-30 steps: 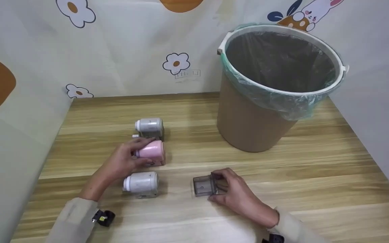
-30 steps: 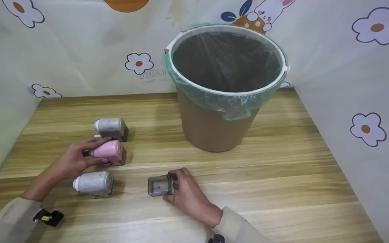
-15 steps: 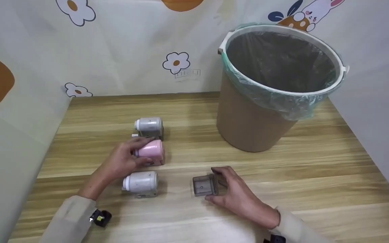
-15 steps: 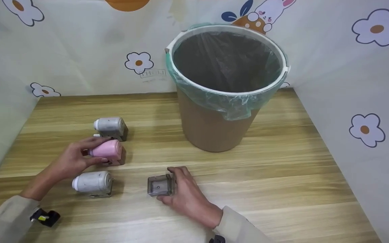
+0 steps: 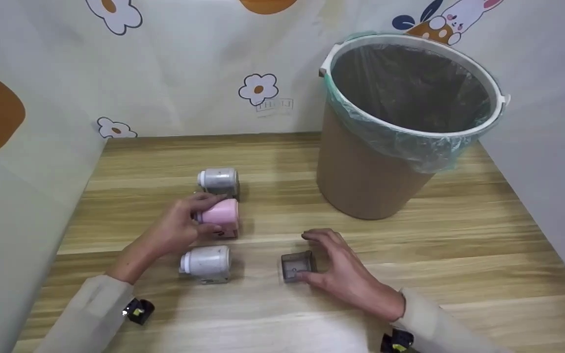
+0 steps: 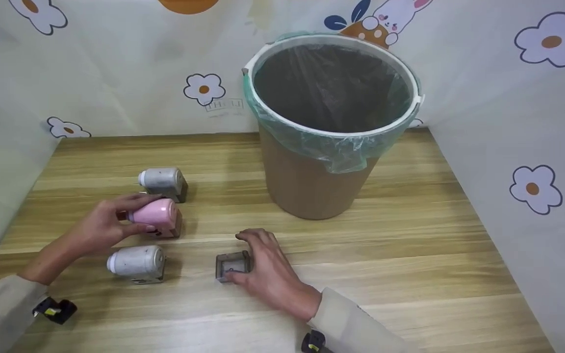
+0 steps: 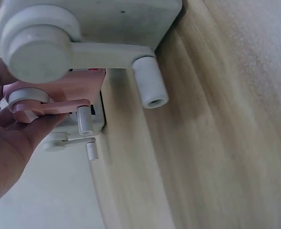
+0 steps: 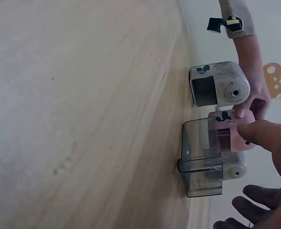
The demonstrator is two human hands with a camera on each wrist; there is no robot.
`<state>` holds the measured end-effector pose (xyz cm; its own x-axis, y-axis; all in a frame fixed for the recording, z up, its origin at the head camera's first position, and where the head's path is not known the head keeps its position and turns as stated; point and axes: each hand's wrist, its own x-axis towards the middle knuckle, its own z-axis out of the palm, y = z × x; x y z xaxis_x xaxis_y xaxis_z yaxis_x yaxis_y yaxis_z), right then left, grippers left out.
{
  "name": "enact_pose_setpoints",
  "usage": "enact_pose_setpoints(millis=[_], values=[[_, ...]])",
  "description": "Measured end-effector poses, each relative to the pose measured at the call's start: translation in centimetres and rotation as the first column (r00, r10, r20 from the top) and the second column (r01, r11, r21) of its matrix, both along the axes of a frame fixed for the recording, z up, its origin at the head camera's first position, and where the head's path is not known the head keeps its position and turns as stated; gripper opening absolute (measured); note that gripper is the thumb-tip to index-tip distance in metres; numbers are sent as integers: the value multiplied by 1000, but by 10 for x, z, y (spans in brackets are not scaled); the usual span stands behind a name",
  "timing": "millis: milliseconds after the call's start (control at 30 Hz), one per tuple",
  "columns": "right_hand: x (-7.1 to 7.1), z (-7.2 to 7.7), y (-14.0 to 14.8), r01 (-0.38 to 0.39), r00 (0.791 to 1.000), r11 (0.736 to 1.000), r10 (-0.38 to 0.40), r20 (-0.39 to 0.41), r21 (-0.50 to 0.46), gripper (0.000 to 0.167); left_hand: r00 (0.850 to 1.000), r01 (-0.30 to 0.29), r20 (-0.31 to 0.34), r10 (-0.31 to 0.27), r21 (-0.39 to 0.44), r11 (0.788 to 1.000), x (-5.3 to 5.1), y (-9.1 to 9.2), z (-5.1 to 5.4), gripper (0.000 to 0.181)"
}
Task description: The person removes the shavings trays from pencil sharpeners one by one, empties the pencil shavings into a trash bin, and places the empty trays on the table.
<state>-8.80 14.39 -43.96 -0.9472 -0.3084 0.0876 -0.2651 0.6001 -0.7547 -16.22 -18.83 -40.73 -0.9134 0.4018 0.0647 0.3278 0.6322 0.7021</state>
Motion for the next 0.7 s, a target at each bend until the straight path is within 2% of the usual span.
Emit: enact_pose_setpoints(millis=[300,567,700], values=[[-9,16,-1,-54,998,999,54,-15,7,68,999,31,-16,-30,16,999,2,2,17,63],[-17,34,-4,-155,987,987,157,-44,35,71,998,37,-55,-36,14,999,3,0,34,60],[-21,41,-6,-198,979,977,201,-30,74,71,998,30,-59,-29,6,1000,5,0,42,59]])
